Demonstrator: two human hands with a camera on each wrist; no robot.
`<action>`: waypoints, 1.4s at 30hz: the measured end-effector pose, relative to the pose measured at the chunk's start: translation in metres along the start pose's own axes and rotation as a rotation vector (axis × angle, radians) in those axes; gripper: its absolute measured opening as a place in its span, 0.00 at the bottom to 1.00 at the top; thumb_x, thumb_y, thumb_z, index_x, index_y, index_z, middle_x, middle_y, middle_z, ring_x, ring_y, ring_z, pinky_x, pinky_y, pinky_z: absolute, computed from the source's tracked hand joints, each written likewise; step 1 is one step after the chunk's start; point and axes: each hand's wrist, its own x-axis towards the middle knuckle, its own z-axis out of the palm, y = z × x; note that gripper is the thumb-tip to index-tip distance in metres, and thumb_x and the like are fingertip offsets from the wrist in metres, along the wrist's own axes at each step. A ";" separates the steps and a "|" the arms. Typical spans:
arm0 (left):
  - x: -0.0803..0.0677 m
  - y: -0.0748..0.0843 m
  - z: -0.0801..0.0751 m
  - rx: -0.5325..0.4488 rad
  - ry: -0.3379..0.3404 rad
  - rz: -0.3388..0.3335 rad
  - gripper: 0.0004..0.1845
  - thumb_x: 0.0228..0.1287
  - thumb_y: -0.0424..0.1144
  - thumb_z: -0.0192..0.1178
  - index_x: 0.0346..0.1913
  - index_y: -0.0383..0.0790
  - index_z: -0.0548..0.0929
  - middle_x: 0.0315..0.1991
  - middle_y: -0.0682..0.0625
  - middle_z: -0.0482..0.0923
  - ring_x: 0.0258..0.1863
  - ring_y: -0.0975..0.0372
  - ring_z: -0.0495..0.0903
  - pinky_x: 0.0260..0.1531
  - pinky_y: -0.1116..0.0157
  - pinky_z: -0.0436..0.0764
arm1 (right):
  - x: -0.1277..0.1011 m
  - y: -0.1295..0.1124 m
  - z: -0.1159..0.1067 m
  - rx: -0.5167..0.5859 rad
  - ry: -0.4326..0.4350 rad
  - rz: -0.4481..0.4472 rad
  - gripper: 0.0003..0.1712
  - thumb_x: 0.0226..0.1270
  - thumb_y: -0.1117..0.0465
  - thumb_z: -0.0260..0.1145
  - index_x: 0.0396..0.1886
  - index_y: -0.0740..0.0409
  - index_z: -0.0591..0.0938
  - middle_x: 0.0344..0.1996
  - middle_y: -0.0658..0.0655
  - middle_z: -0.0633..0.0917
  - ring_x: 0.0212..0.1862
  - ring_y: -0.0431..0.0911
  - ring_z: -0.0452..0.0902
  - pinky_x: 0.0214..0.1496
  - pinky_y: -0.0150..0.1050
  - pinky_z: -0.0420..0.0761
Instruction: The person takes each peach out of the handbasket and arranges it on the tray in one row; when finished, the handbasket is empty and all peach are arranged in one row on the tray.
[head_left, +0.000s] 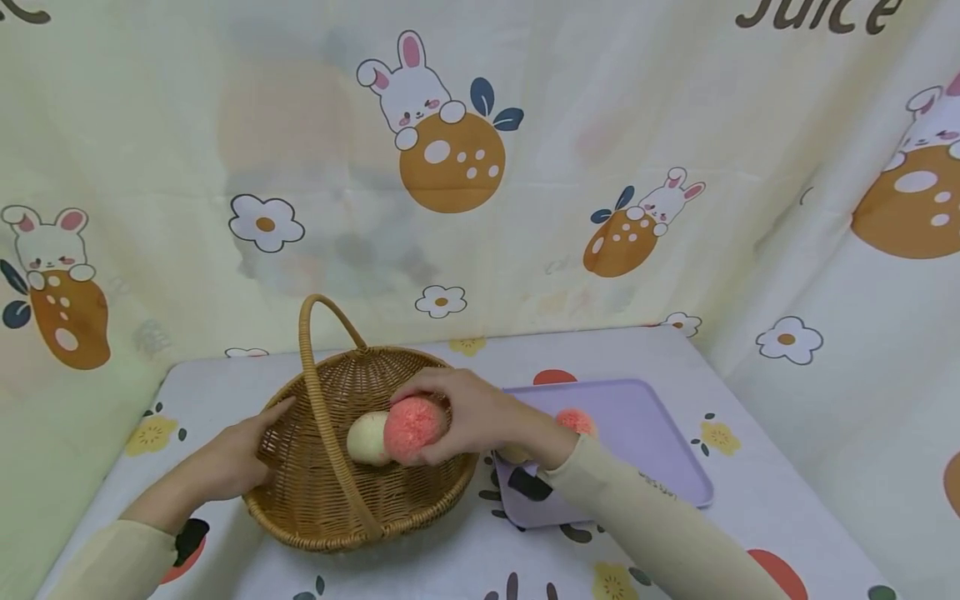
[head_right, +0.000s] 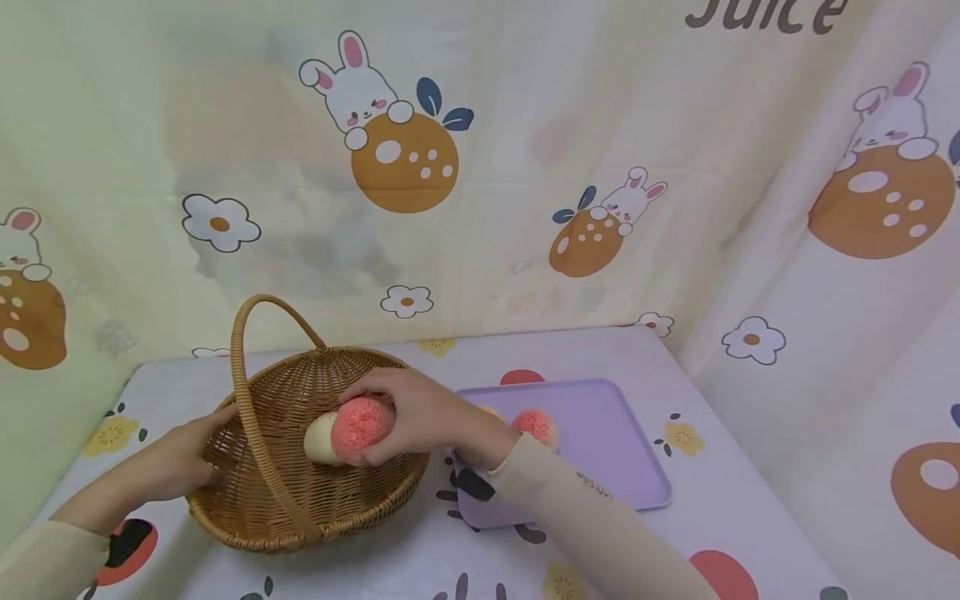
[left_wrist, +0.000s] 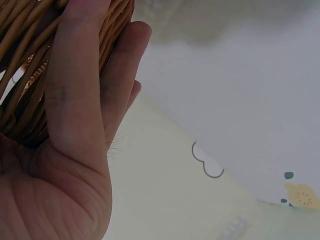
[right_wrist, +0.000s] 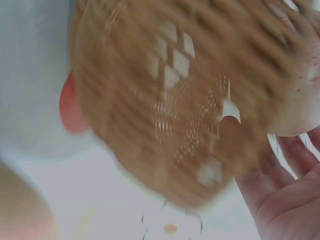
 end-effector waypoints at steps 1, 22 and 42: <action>0.000 0.000 0.000 0.000 0.001 0.001 0.55 0.43 0.19 0.62 0.79 0.29 0.50 0.71 0.19 0.55 0.48 0.42 0.72 0.32 0.58 0.76 | -0.005 0.002 -0.007 0.029 0.026 -0.003 0.36 0.46 0.59 0.82 0.60 0.50 0.82 0.52 0.41 0.81 0.53 0.40 0.77 0.51 0.40 0.80; -0.001 0.000 -0.002 0.028 -0.006 -0.002 0.55 0.43 0.20 0.62 0.79 0.30 0.51 0.70 0.19 0.57 0.50 0.42 0.72 0.34 0.57 0.76 | -0.150 0.070 -0.120 -0.076 0.334 0.229 0.36 0.52 0.62 0.81 0.62 0.52 0.78 0.55 0.50 0.81 0.58 0.51 0.75 0.52 0.48 0.81; -0.002 0.003 -0.002 0.008 -0.006 -0.005 0.55 0.43 0.19 0.61 0.79 0.30 0.51 0.71 0.20 0.56 0.51 0.42 0.71 0.34 0.57 0.76 | -0.212 0.152 -0.115 0.019 0.028 0.422 0.31 0.50 0.66 0.76 0.58 0.54 0.81 0.55 0.55 0.82 0.59 0.58 0.72 0.53 0.49 0.79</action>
